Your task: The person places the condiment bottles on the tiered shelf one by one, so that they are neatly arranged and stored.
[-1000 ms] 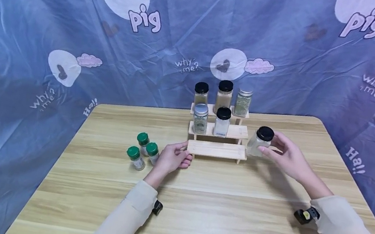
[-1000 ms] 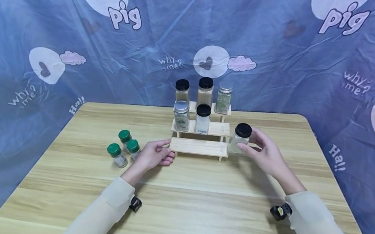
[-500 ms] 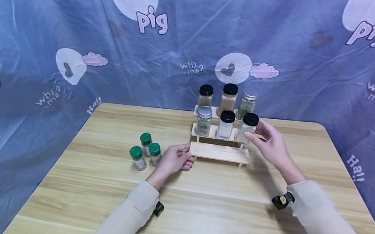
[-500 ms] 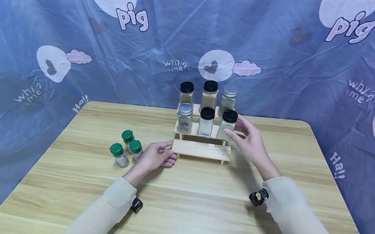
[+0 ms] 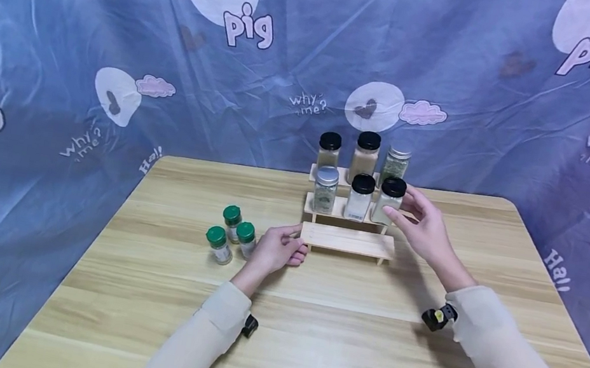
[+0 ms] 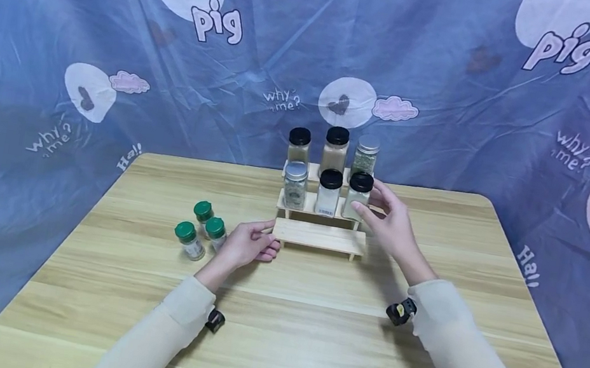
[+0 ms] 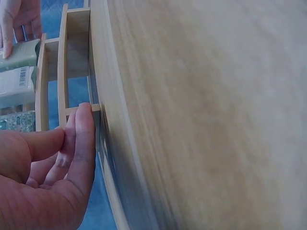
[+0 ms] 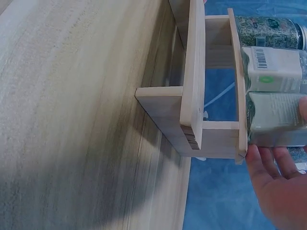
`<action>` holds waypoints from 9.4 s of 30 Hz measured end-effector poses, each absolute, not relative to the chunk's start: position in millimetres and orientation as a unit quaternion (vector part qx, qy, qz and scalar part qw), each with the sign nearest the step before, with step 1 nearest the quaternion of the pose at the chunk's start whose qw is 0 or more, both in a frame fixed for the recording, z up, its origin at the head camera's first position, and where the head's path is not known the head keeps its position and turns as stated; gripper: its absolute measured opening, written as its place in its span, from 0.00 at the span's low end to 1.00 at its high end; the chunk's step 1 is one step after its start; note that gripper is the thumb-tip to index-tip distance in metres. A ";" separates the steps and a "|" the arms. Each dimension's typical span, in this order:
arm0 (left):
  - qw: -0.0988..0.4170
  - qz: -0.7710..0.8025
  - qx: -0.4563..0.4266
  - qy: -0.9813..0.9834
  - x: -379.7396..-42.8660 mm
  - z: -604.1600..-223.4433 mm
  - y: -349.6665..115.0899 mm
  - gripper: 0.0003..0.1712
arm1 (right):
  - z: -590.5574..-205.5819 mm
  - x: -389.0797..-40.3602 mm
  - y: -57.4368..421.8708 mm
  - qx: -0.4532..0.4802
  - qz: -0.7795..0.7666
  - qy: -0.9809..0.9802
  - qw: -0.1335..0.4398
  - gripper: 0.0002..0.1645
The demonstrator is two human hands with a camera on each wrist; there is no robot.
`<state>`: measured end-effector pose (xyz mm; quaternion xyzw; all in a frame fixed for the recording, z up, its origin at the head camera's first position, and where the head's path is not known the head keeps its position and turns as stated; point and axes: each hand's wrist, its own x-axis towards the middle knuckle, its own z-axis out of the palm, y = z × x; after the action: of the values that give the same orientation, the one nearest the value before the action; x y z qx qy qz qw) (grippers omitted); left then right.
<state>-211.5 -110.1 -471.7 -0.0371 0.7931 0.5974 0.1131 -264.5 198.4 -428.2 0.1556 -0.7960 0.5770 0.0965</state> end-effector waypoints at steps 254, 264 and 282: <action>-0.239 0.394 0.068 0.885 -185.4 -417.2 -201.0 0.33 | -501.3 -203.4 221.2 -0.001 0.705 -0.703 -0.094 0.34; -0.052 0.450 -0.026 0.891 -191.3 -441.5 -247.8 0.51 | -500.7 -204.1 217.6 -0.008 0.708 -0.700 -0.092 0.34; -0.073 0.454 0.030 0.888 -195.5 -452.1 -218.8 0.26 | -500.9 -203.2 217.4 -0.012 0.707 -0.701 -0.091 0.34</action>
<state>-195.5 -218.8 -452.1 0.0298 0.8876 0.4538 -0.0729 -203.2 217.4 -500.9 -0.0116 -0.7012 0.7070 -0.0914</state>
